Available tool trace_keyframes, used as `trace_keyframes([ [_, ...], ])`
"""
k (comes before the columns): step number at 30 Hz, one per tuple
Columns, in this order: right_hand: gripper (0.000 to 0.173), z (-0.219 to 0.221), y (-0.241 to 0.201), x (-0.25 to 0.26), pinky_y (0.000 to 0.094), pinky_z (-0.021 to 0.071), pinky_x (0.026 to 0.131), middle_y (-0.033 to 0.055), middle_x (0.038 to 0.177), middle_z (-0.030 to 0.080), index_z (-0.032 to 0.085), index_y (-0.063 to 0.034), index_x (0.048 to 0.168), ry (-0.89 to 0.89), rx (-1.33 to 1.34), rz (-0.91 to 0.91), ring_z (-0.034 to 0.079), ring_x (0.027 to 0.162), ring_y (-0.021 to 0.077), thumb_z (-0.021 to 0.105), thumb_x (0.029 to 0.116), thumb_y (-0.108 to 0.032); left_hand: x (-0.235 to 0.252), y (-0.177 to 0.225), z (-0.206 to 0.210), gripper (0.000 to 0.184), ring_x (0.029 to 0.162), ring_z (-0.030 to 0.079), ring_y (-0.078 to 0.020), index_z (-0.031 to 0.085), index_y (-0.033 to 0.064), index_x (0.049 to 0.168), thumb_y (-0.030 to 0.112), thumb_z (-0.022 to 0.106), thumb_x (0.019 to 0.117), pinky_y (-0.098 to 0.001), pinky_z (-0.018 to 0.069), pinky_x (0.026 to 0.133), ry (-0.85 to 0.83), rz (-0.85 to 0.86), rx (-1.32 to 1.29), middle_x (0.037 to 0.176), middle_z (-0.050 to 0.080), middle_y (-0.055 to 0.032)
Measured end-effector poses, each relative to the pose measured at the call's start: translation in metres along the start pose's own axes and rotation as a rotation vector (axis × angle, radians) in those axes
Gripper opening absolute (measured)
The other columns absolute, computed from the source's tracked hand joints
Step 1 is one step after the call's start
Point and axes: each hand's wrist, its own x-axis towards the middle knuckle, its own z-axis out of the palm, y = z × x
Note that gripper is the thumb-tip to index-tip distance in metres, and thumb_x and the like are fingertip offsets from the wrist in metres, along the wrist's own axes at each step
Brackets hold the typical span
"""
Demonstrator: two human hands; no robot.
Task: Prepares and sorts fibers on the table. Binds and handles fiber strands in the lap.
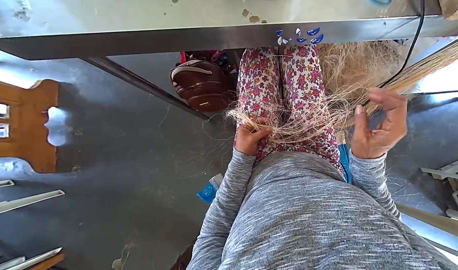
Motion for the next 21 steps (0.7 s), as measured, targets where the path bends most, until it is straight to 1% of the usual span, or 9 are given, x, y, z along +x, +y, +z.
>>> trace_keyframes([
  [2, 0.014, -0.007, -0.005, 0.001, 0.0396, 0.0573, 0.091, 0.0165, 0.1, 0.073, 0.071, 0.0038, 0.098, -0.089, -0.012, -0.029, 0.07, 0.1, 0.0252, 0.067, 0.0959, -0.009, 0.001, -0.001, 0.0, 0.024, 0.057, 0.064, -0.0038, 0.071, 0.003, 0.1, -0.012, 0.066, 0.0819, -0.0199, 0.0555, 0.055, 0.001, 0.009, 0.004, 0.076, 0.074, -0.0001],
  [3, 0.013, -0.007, -0.007, 0.0, 0.0376, 0.0585, 0.087, 0.0147, 0.095, 0.073, 0.072, 0.003, 0.095, -0.166, 0.028, -0.027, 0.071, 0.094, 0.0229, 0.068, 0.095, -0.009, 0.001, -0.001, 0.0, 0.024, 0.056, 0.063, -0.0036, 0.071, 0.0031, 0.1, -0.012, 0.066, 0.082, -0.0196, 0.0552, 0.054, 0.005, 0.011, 0.007, 0.075, 0.073, 0.0001],
  [4, 0.012, -0.006, -0.008, -0.002, 0.037, 0.0577, 0.087, 0.0142, 0.094, 0.073, 0.073, 0.0023, 0.093, -0.235, 0.071, -0.01, 0.07, 0.093, 0.0229, 0.069, 0.093, -0.008, 0.001, 0.0, 0.001, 0.024, 0.055, 0.063, -0.0033, 0.07, 0.0033, 0.099, -0.013, 0.065, 0.0823, -0.0192, 0.0547, 0.054, 0.014, 0.008, 0.008, 0.074, 0.073, 0.0003],
  [7, 0.009, -0.003, -0.003, -0.006, 0.0369, 0.0551, 0.088, 0.0157, 0.095, 0.074, 0.077, -0.0012, 0.09, -0.337, 0.044, 0.078, 0.069, 0.096, 0.027, 0.072, 0.0884, -0.008, 0.0, 0.002, 0.003, 0.025, 0.055, 0.063, -0.0034, 0.07, 0.0037, 0.099, -0.013, 0.064, 0.0823, -0.0194, 0.0547, 0.054, 0.034, -0.008, 0.014, 0.073, 0.073, 0.0004],
  [10, 0.007, -0.014, 0.006, -0.006, 0.04, 0.0551, 0.089, 0.0182, 0.098, 0.073, 0.078, -0.0008, 0.09, -0.353, -0.032, 0.133, 0.069, 0.097, 0.0309, 0.073, 0.0868, -0.005, 0.0, 0.002, 0.003, 0.024, 0.055, 0.063, -0.003, 0.07, 0.0045, 0.099, -0.012, 0.064, 0.0829, -0.0191, 0.0548, 0.053, 0.035, -0.001, 0.021, 0.074, 0.073, 0.0009],
  [15, 0.005, -0.022, 0.016, -0.012, 0.0458, 0.0542, 0.089, 0.0176, 0.098, 0.072, 0.078, -0.0023, 0.088, -0.42, -0.09, 0.124, 0.067, 0.099, 0.0346, 0.073, 0.0854, -0.003, -0.001, 0.002, 0.004, 0.026, 0.056, 0.063, -0.0024, 0.07, 0.0051, 0.098, -0.014, 0.063, 0.0818, -0.0184, 0.0546, 0.053, 0.05, 0.008, 0.03, 0.077, 0.074, 0.0013],
  [17, 0.007, -0.017, 0.016, -0.017, 0.046, 0.0547, 0.088, 0.0175, 0.097, 0.072, 0.079, -0.0016, 0.089, -0.431, -0.091, 0.104, 0.067, 0.099, 0.035, 0.073, 0.0874, -0.004, -0.001, 0.003, 0.005, 0.026, 0.058, 0.064, -0.003, 0.069, 0.0046, 0.098, -0.015, 0.062, 0.0823, -0.0189, 0.055, 0.054, 0.056, 0.0, 0.033, 0.078, 0.074, 0.0005],
  [19, 0.01, -0.012, 0.016, -0.019, 0.0428, 0.0547, 0.087, 0.0168, 0.095, 0.073, 0.079, -0.0004, 0.092, -0.378, -0.074, 0.09, 0.068, 0.095, 0.0328, 0.071, 0.09, -0.006, -0.001, 0.003, 0.005, 0.027, 0.059, 0.064, -0.0027, 0.068, 0.0051, 0.099, -0.015, 0.062, 0.0822, -0.0185, 0.0548, 0.054, 0.064, -0.005, 0.042, 0.078, 0.074, 0.0011],
  [21, 0.014, -0.008, 0.017, -0.018, 0.0394, 0.055, 0.09, 0.0161, 0.095, 0.076, 0.078, 0.0006, 0.093, -0.301, -0.045, 0.087, 0.07, 0.095, 0.0299, 0.067, 0.0928, -0.006, -0.001, 0.001, 0.005, 0.028, 0.059, 0.064, -0.0027, 0.068, 0.0047, 0.099, -0.016, 0.062, 0.0816, -0.0181, 0.0545, 0.054, 0.065, 0.003, 0.04, 0.079, 0.074, 0.0007],
])
